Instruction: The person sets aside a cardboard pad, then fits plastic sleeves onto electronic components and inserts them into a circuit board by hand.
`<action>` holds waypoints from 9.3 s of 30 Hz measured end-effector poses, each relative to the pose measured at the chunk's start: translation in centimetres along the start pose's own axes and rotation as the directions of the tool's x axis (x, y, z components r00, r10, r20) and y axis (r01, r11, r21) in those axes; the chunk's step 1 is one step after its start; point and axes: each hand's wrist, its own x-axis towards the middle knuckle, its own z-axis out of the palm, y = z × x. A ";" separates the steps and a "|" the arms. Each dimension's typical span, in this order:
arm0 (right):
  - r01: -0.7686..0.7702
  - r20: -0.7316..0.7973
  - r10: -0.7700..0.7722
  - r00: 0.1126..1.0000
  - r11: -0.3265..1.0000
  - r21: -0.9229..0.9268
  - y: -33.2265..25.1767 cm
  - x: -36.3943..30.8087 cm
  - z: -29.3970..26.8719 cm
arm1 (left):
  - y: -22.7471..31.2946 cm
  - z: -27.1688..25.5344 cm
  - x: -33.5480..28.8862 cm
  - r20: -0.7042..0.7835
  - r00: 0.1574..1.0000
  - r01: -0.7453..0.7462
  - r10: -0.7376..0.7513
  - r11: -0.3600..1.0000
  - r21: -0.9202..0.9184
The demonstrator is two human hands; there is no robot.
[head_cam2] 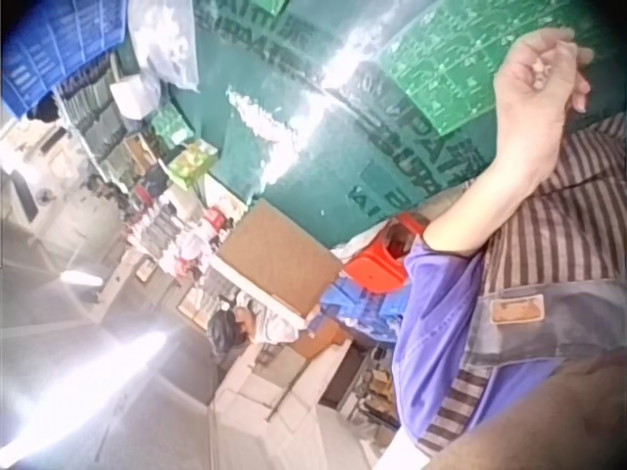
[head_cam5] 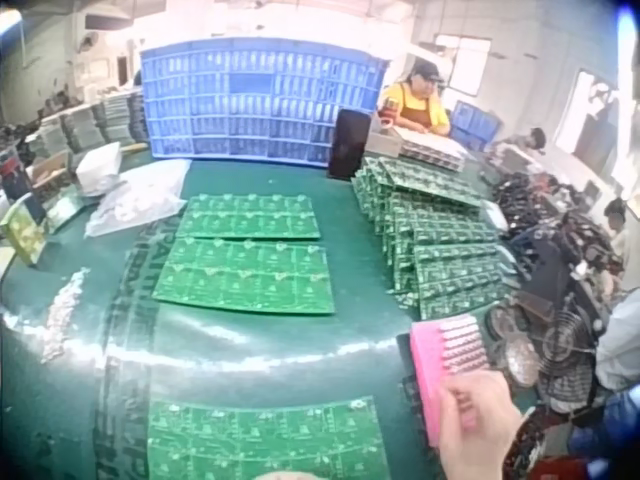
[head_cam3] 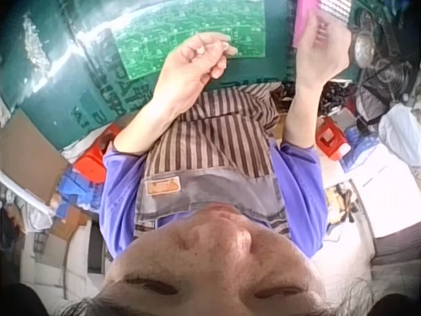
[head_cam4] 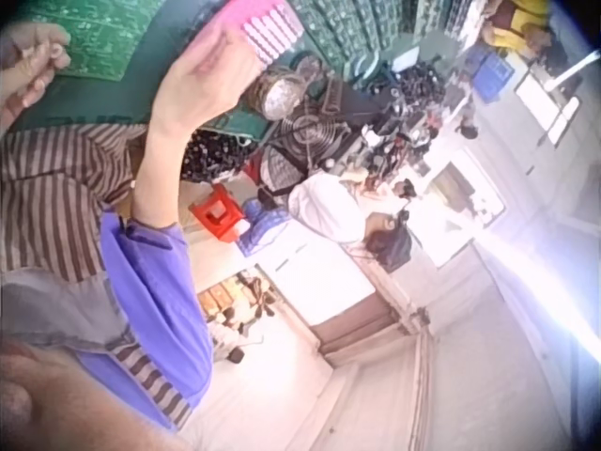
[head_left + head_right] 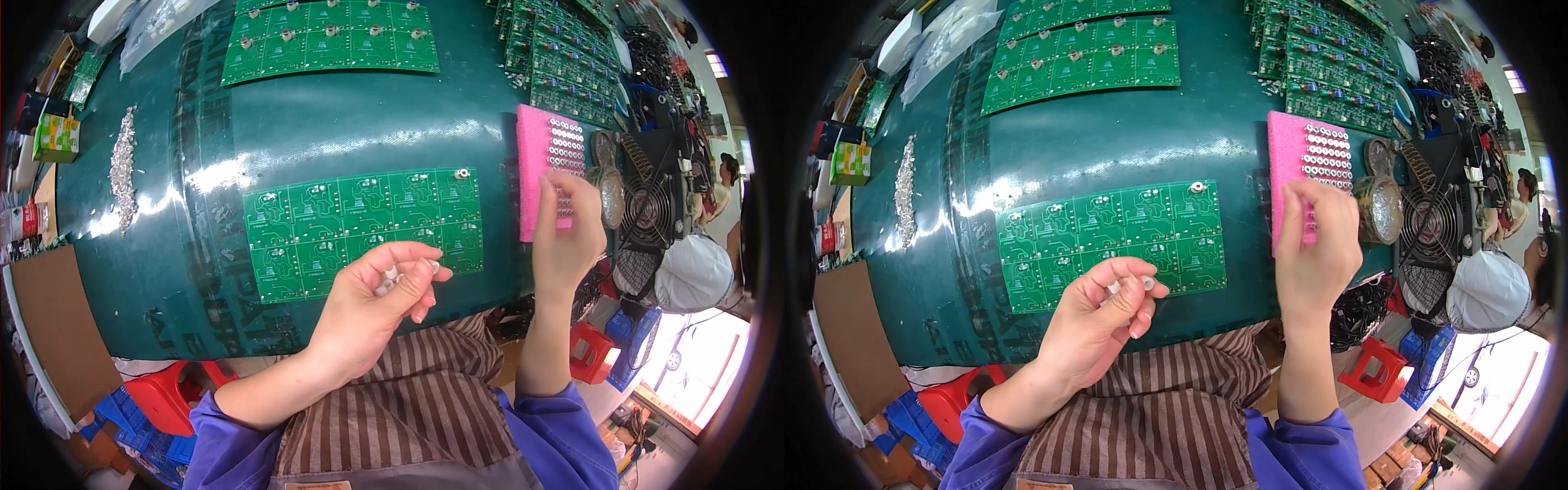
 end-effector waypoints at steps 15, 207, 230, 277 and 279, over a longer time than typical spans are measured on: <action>-0.106 0.085 0.116 0.990 0.988 -0.114 3.8 0.6 0.3 | 0.0 0.4 0.1 -0.040 0.999 0.034 -0.033 0.999 0.026; -0.126 0.412 -0.116 0.904 0.848 0.515 -8.7 0.8 6.4 | 0.3 -1.2 -1.8 -0.100 0.995 -0.004 -0.012 0.987 -0.160; 0.025 0.095 -0.010 0.995 0.986 -0.164 4.6 0.9 0.3 | -0.6 -1.8 -1.9 0.002 0.994 -0.105 0.106 0.992 -0.067; -0.191 0.542 -0.063 0.838 0.897 0.399 -2.3 -0.1 -0.1 | -0.6 -0.6 -2.2 0.010 0.998 0.064 -0.063 0.986 -0.152; -0.183 0.564 -0.089 0.821 0.895 0.407 -2.3 0.3 -0.1 | -0.7 -0.9 -2.1 0.015 0.998 0.065 -0.064 0.982 -0.177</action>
